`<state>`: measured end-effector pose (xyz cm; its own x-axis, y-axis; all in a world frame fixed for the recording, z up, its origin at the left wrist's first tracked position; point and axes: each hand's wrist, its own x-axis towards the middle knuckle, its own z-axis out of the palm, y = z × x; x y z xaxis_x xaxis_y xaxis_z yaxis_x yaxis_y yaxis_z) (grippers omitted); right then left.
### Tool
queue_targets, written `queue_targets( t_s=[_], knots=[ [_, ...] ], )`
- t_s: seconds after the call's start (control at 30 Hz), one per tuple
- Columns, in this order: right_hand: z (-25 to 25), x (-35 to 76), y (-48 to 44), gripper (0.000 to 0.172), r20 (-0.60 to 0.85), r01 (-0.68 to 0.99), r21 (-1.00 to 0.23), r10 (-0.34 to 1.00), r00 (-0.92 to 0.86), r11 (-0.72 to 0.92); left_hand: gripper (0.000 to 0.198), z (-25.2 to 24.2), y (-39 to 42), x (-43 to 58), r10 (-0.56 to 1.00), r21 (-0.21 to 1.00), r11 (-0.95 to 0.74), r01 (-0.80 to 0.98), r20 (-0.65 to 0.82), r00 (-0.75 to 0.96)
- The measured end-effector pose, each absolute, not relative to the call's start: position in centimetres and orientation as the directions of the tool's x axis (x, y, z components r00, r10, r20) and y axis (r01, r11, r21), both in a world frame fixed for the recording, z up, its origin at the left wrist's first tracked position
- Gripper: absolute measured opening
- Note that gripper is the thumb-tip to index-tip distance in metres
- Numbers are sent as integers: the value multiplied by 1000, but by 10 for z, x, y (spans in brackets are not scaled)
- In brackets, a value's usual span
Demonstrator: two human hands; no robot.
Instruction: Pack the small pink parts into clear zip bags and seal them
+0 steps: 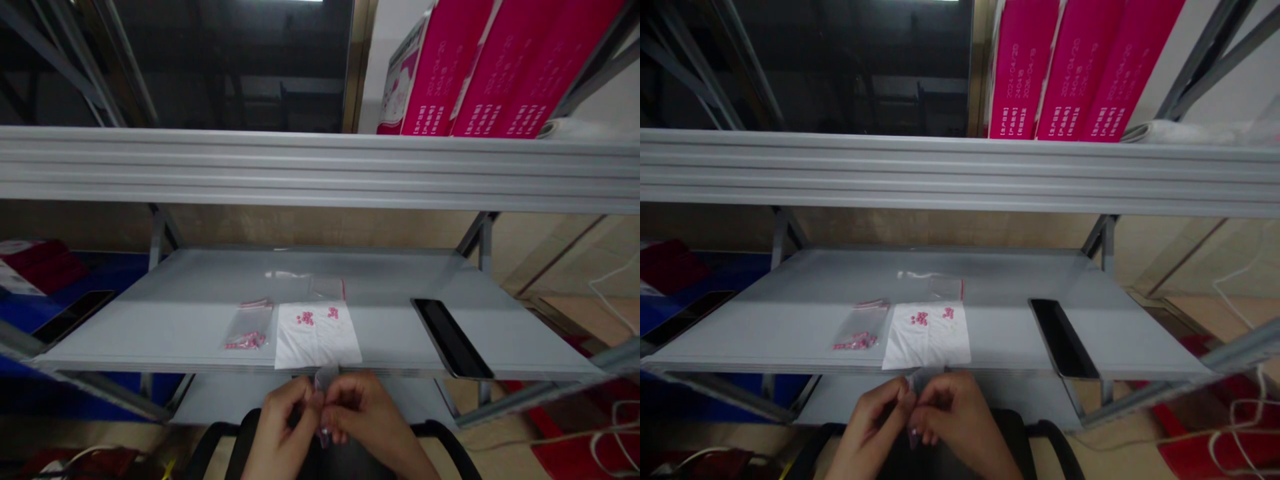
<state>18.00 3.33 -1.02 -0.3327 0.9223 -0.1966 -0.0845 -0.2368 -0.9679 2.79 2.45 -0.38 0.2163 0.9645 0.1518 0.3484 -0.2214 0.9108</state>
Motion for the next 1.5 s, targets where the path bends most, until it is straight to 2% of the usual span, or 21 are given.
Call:
queue_targets(
  t_s=[0.1, 0.2, 0.3, 0.43, 0.53, 0.6, 0.63, 0.7, 0.73, 0.77, 0.9, 1.0, 1.13, 1.2, 1.3, 1.37, 1.43, 1.5],
  knots=[
    [-7, 184, 31, 21, -168, -43, -980, 928, -332, -193, 30, 2, 22, 24, 955, 885, -259, 387, 173, 243],
    [0, 181, 27, 14, -79, 70, -996, 962, -262, -63, 28, 9, 19, 23, 940, 817, -324, 477, 223, 258],
    [9, 176, 23, 14, 37, 161, -984, 973, -229, 76, 24, 13, 15, 23, 916, 715, -401, 573, 307, 257],
    [18, 173, 21, 14, 125, 300, -940, 983, -135, 161, 24, 17, 11, 21, 874, 597, -447, 667, 451, 182],
    [22, 175, 22, 13, 144, 324, -931, 984, -101, 170, 26, 20, 11, 15, 842, 581, -483, 655, 513, 167],
    [24, 175, 22, 11, 145, 289, -941, 982, -124, 176, 15, 21, 13, 12, 808, 582, -543, 605, 559, 186],
    [24, 175, 21, 11, 143, 270, -947, 981, -133, 174, 21, 20, 14, 11, 789, 573, -575, 584, 577, 211],
    [24, 175, 21, 9, 131, 244, -955, 980, -152, 166, 74, 15, 16, 10, 756, 540, -631, 557, 589, 286],
    [24, 175, 22, 8, 118, 240, -958, 979, -164, 156, 91, 13, 17, 11, 749, 526, -645, 555, 581, 320],
    [24, 175, 22, 8, 104, 245, -959, 980, -168, 144, 95, 10, 17, 12, 747, 518, -650, 555, 571, 341],
    [24, 176, 26, 9, 97, 330, -934, 987, -127, 134, 74, 4, 19, 17, 760, 562, -633, 532, 583, 289],
    [22, 176, 28, 10, 109, 380, -915, 989, -101, 140, 67, 5, 20, 19, 786, 633, -607, 481, 567, 246],
    [20, 178, 31, 13, 116, 416, -898, 989, -92, 144, 49, 0, 23, 19, 858, 755, -509, 413, 483, 174],
    [15, 180, 40, 21, 118, 419, -896, 989, -91, 146, 37, -8, 26, 20, 903, 822, -424, 380, 418, 104],
    [2, 180, 67, 30, 220, 492, -846, 975, -24, 203, 31, -24, 33, 21, 943, 893, -308, 330, 333, -22],
    [-9, 175, 90, 20, 357, 612, -748, 933, 46, 256, 32, -35, 36, 23, 934, 898, -282, 338, 338, -119],
    [-20, 167, 110, 9, 424, 671, -688, 903, 65, 275, 35, -44, 37, 25, 898, 866, -297, 402, 396, -190],
    [-28, 160, 123, 7, 450, 694, -662, 890, 69, 282, 38, -50, 38, 26, 863, 812, -328, 483, 466, -197]
  ],
)
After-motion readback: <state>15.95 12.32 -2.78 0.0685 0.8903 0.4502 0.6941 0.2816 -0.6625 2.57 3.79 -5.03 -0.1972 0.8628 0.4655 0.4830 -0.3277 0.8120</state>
